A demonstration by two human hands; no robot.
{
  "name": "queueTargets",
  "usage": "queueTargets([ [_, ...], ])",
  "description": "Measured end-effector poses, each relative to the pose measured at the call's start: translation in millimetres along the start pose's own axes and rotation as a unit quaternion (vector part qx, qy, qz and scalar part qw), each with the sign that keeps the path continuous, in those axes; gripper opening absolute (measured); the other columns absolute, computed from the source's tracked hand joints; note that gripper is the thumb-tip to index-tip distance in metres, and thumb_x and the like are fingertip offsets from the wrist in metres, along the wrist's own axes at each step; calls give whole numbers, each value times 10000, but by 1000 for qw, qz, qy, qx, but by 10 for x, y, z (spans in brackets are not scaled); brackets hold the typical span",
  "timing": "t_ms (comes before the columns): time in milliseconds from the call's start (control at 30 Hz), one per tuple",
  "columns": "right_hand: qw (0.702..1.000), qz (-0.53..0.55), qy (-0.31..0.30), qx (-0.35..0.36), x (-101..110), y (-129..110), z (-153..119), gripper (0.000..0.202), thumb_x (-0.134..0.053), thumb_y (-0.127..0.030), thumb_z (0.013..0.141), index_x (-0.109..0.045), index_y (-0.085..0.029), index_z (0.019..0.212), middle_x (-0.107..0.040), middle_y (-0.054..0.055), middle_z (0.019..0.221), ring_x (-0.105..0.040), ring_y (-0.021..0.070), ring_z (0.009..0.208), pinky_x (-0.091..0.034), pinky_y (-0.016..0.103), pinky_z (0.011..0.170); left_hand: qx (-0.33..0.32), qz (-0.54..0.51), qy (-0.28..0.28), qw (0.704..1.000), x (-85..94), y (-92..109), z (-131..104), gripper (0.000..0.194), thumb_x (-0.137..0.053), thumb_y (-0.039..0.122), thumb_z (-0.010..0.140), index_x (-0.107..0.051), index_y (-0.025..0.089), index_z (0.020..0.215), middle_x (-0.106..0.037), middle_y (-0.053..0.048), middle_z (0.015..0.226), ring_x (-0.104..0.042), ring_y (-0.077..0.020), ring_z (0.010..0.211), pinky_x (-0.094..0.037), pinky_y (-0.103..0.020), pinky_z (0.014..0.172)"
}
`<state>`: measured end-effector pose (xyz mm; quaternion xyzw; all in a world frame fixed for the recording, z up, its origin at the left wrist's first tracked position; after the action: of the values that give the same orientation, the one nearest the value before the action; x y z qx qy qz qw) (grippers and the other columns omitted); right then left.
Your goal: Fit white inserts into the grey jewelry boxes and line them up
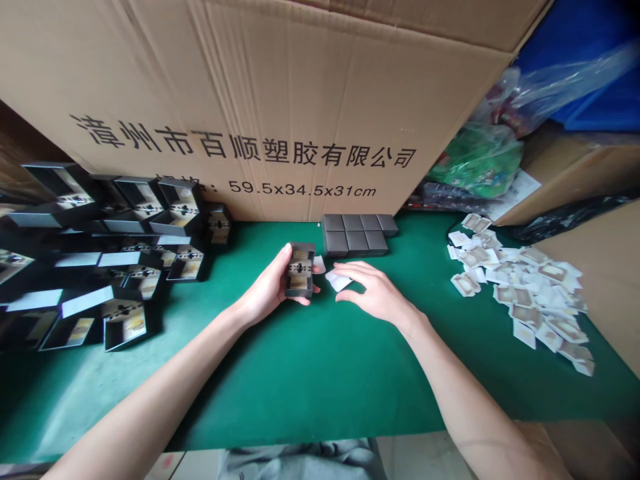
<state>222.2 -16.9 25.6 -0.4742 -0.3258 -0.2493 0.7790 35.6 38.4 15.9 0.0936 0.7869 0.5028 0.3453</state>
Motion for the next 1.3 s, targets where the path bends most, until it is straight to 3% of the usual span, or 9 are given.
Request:
queueTargets([
  [133, 1000, 18, 15, 8, 40, -19, 7, 213, -662, -194, 936, -753, -253, 1119, -745, 48, 1203, -689, 223, 1154, -580, 435, 1007, 2, 7, 3, 1000, 2, -6, 4, 590, -465, 640, 953, -588, 160, 1273, -704, -166, 1235, -755, -239, 797, -600, -278, 516],
  [267, 997, 48, 56, 0, 58, -32, 20, 144, -620, -221, 963, -762, -235, 983, -769, 41, 1104, -712, 197, 1059, -584, 395, 961, 1, 13, 2, 1000, 16, -23, 11, 591, -478, 637, 949, -599, 155, 1271, -715, -164, 1205, -755, -243, 788, -596, -288, 515],
  [367, 990, 99, 86, -48, 36, -12, 33, 128, -638, -284, 954, -739, -208, 932, -763, 50, 983, -710, 186, 916, -590, 340, 819, -4, 18, -2, 1000, 13, -23, 9, 599, -484, 637, 947, -599, 151, 1277, -709, -170, 1211, -754, -246, 787, -595, -292, 516],
  [500, 946, 262, 113, -151, -53, 64, 40, 247, -656, -422, 928, -684, -176, 914, -733, 42, 831, -685, 161, 731, -552, 280, 647, -1, 19, -3, 1000, -4, -25, 7, 608, -471, 642, 950, -601, 138, 1264, -698, -176, 1218, -748, -241, 789, -591, -289, 514],
  [700, 877, 429, 37, -212, -215, 100, 50, 300, -719, -458, 867, -666, -173, 943, -621, -38, 609, -515, 84, 434, -385, 218, 418, -2, 26, 5, 1000, -3, -29, 14, 585, -473, 642, 949, -602, 139, 1216, -701, -177, 1202, -740, -235, 774, -586, -283, 511],
  [833, 862, 461, 23, -212, -216, 122, 56, 364, -745, -449, 845, -694, -148, 1042, -637, -26, 576, -578, 109, 482, -421, 222, 443, -1, 38, -1, 999, -16, -34, 11, 594, -469, 654, 945, -619, 123, 1165, -716, -177, 1147, -740, -237, 770, -580, -277, 514],
  [1033, 835, 508, 29, -208, -281, 141, 81, 403, -836, -445, 758, -723, -161, 1021, -764, 60, 824, -730, 175, 736, -600, 316, 689, 6, 56, 22, 998, 6, -35, 11, 610, -481, 662, 939, -593, 131, 1217, -738, -151, 1026, -743, -247, 771, -584, -292, 541],
  [1167, 857, 464, 78, -209, -282, 48, 66, 332, -830, -440, 759, -746, -160, 916, -779, 71, 821, -747, 201, 755, -628, 369, 751, -2, 59, 24, 998, 13, -32, 6, 610, -504, 661, 931, -564, 163, 1279, -728, -153, 1104, -740, -258, 848, -600, -307, 597],
  [1300, 942, 287, 148, -93, -135, -240, 44, 118, -727, -295, 873, -773, -190, 902, -779, 70, 942, -744, 194, 852, -632, 339, 795, -33, 59, 15, 998, -1, -16, -8, 503, -569, 599, 928, -582, 229, 1269, -676, -125, 1265, -706, -271, 1000, -617, -336, 700],
])
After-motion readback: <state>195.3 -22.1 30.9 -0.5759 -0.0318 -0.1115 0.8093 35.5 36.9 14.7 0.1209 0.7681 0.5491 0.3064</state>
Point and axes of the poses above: each hand's wrist, its own z-axis towards the middle knuckle, its own x-axis out of the back of the hand, y = z × x, the point moved 6 cm from there along z, towards the middle knuckle
